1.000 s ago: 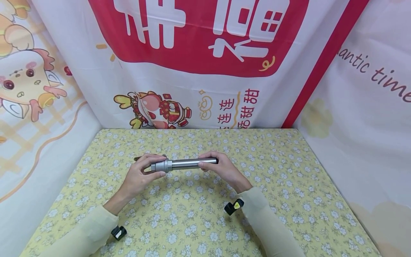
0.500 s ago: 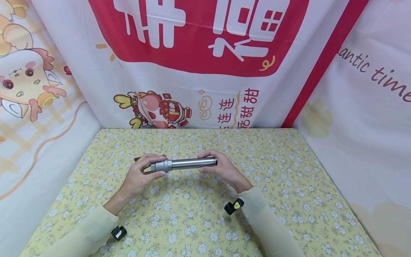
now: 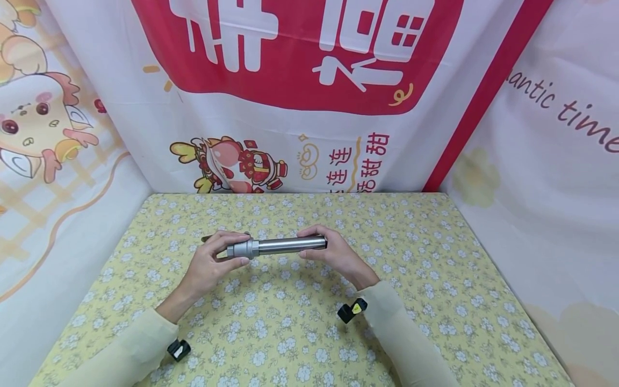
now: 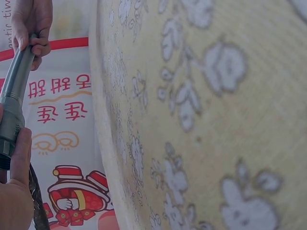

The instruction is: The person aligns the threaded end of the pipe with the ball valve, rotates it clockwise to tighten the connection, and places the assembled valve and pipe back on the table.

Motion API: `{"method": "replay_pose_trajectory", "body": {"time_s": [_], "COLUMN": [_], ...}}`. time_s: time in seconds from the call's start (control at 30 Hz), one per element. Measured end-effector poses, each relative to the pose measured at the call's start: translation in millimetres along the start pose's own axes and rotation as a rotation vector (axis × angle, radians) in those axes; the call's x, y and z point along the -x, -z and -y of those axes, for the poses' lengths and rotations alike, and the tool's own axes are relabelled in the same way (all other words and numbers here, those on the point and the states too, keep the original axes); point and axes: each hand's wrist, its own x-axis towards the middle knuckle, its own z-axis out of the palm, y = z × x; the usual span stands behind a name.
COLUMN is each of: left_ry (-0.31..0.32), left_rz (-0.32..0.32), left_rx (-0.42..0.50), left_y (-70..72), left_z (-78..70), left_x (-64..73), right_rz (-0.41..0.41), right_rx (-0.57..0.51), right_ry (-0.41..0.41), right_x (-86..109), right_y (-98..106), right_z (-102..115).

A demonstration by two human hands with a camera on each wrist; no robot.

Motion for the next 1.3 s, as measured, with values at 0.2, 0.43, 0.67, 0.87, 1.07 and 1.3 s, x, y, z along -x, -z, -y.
{"method": "replay_pose_trajectory", "body": {"time_s": [0.2, 0.43, 0.67, 0.87, 1.07, 1.3], "left_ry": [-0.003, -0.007, -0.005, 0.001, 0.000, -0.005], "left_rz": [-0.003, -0.004, -0.009, -0.005, -0.004, -0.001], "left_rx": [-0.012, -0.013, -0.015, -0.007, -0.006, -0.002], "left_y": [-0.4, -0.6, 0.2, 0.5, 0.7, 0.9], "left_z": [-0.5, 0.3, -0.5, -0.8, -0.6, 0.2], "left_x": [-0.6, -0.8, -0.2, 0.0, 0.0, -0.2], "right_rz": [-0.008, -0.020, -0.019, -0.012, -0.020, -0.036], "right_rx": [0.003, 0.009, 0.009, -0.012, -0.021, -0.044], "right_ry": [-0.018, -0.045, -0.051, -0.037, -0.049, -0.056], "right_x": [1.0, 1.8, 1.6, 0.7, 0.7, 0.3], "right_y": [0.1, 0.2, 0.3, -0.4, -1.1, -2.9], "right_z": [2.2, 2.7, 2.6, 3.2, 2.6, 2.4]}}
